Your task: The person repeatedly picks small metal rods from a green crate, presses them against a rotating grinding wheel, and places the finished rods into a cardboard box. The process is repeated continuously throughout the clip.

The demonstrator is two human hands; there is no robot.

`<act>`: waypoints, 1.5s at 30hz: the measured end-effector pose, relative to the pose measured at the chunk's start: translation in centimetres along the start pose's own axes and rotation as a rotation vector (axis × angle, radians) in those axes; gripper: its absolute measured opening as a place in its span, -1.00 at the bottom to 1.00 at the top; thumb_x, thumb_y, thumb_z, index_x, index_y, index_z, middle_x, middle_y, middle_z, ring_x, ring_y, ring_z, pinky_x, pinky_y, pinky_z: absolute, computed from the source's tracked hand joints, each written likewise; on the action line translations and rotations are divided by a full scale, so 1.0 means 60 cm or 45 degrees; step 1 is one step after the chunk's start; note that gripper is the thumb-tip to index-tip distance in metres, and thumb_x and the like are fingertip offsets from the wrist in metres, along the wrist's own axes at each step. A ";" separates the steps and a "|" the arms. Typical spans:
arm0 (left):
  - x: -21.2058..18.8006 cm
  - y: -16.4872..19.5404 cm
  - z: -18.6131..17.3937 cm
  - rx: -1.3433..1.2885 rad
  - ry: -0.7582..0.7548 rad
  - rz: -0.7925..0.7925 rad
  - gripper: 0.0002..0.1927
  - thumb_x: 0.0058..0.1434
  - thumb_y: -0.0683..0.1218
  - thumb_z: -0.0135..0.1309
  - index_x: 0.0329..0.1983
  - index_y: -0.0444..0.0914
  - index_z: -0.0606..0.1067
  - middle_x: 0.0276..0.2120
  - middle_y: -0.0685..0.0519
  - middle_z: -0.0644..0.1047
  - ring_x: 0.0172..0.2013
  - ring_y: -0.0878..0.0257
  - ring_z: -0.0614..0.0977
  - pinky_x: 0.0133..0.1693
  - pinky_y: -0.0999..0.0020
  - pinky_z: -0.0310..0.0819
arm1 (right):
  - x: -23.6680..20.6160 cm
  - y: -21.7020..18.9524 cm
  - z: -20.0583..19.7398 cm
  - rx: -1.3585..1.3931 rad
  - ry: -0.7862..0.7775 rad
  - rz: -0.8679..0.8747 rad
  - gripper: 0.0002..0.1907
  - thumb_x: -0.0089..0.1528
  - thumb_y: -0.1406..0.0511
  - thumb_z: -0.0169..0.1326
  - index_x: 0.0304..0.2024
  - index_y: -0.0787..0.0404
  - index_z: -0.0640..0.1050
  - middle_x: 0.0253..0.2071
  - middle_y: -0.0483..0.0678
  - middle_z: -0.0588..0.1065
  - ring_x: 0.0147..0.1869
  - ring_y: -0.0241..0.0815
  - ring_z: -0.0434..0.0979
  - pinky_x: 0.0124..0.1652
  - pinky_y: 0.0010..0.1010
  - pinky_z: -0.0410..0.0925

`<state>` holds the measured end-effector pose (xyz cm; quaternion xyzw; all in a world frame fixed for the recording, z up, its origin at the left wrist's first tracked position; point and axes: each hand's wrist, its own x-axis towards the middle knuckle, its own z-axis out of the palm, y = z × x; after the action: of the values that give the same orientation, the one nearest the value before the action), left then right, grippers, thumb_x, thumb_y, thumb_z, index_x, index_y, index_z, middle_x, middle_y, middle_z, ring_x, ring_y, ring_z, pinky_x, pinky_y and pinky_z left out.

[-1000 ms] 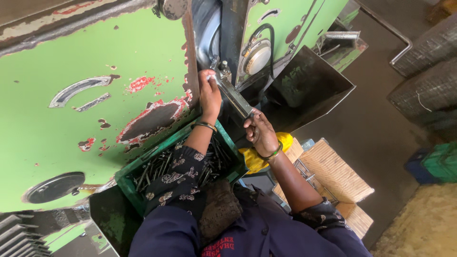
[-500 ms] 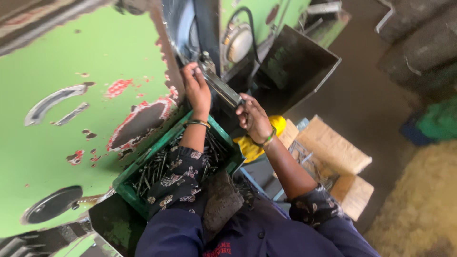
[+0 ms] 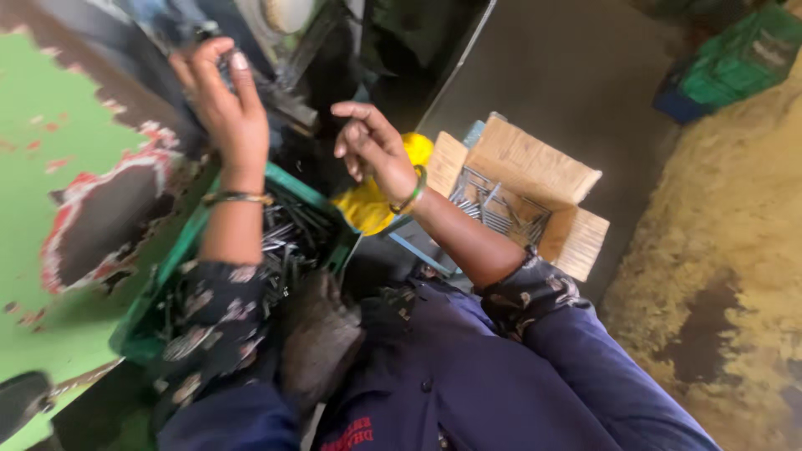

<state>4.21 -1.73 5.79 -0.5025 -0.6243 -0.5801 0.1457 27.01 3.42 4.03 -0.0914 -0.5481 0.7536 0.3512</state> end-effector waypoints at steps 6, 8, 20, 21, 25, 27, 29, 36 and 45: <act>0.039 0.123 0.013 0.060 -0.508 0.365 -0.82 0.54 -0.13 0.07 0.15 -0.25 0.45 0.12 -0.08 0.38 0.18 -0.03 0.44 0.20 0.06 0.30 | -0.096 -0.107 -0.200 -0.503 -0.178 -0.075 -0.65 0.51 0.37 -0.09 0.35 0.23 0.36 -0.13 -0.03 0.52 -0.24 -0.29 0.53 -0.23 -0.50 0.49; 0.044 0.170 0.031 0.131 -0.664 0.529 -0.76 0.45 -0.11 0.15 0.11 -0.27 0.47 0.12 -0.07 0.41 0.14 -0.08 0.44 0.12 -0.02 0.28 | -0.136 -0.112 -0.270 -0.483 -0.013 0.067 -0.65 0.48 0.37 -0.11 0.32 0.22 0.36 -0.15 -0.04 0.52 -0.28 -0.31 0.53 -0.29 -0.51 0.51; -0.107 0.301 0.305 -0.048 -1.168 1.030 -0.77 0.49 -0.02 0.02 0.11 -0.13 0.56 0.15 0.04 0.47 0.16 0.07 0.50 0.22 0.11 0.39 | -0.286 0.041 -0.447 -1.774 -0.270 0.627 -0.35 0.16 0.25 0.20 0.30 0.23 0.40 0.26 0.19 0.44 0.31 0.13 0.41 0.25 -0.07 0.27; -0.133 0.298 0.316 0.007 -1.233 1.052 -0.68 0.35 0.00 0.04 0.12 -0.14 0.55 0.15 0.02 0.46 0.16 0.07 0.50 0.21 0.11 0.38 | -0.276 0.048 -0.440 -1.915 -0.380 0.735 -0.34 0.16 0.21 0.21 0.31 0.20 0.41 0.28 0.17 0.45 0.36 0.13 0.39 0.31 -0.07 0.25; -0.200 0.258 0.316 -0.056 -1.389 0.845 -0.64 0.31 -0.02 0.07 0.15 -0.17 0.54 0.27 -0.07 0.40 0.10 0.03 0.51 0.16 0.05 0.37 | -0.226 0.064 -0.413 -2.425 -0.870 0.779 -0.25 0.04 0.01 0.34 0.20 0.13 0.43 0.34 0.19 0.32 0.44 0.14 0.24 0.35 -0.03 0.08; -0.212 0.237 0.309 -0.097 -1.550 0.641 -0.62 0.29 -0.04 0.07 0.17 -0.17 0.53 0.33 -0.07 0.33 0.07 -0.06 0.50 0.10 0.07 0.37 | -0.200 0.070 -0.400 -2.423 -1.056 1.042 -0.24 0.12 -0.02 0.27 0.28 0.17 0.44 0.36 0.15 0.37 0.47 0.08 0.29 0.46 -0.05 0.05; -0.215 0.222 0.304 -0.076 -1.597 0.599 -0.64 0.32 -0.07 0.04 0.17 -0.15 0.53 0.37 -0.05 0.31 0.08 -0.08 0.50 0.09 0.09 0.38 | -0.191 0.068 -0.395 -2.365 -1.101 1.086 -0.14 0.09 -0.04 0.29 0.34 0.19 0.37 0.37 0.14 0.34 0.49 0.06 0.25 0.49 -0.01 -0.04; -0.178 0.233 0.283 -0.062 -1.341 0.956 -0.71 0.34 -0.10 -0.01 0.10 -0.08 0.56 0.28 0.05 0.41 0.16 0.10 0.55 0.21 0.14 0.40 | -0.173 0.049 -0.382 -2.356 -1.218 0.825 -0.13 0.01 0.01 0.27 0.37 -0.13 0.30 0.43 0.07 0.21 0.52 0.19 0.03 0.41 0.19 -0.16; -0.044 0.233 0.144 0.165 -0.996 1.082 -0.78 0.39 -0.05 0.06 0.06 -0.10 0.57 0.18 0.12 0.52 0.14 0.17 0.56 0.23 0.25 0.40 | -0.188 0.083 -0.404 -2.402 -1.237 0.693 0.01 0.01 -0.01 0.26 0.43 0.11 0.18 0.48 0.19 0.10 0.57 0.27 -0.04 0.37 0.10 -0.01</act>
<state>19.99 2.08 9.37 -0.8760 -0.4095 -0.2025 0.1549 45.84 14.04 -12.46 -0.1346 -0.9461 0.0387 -0.2920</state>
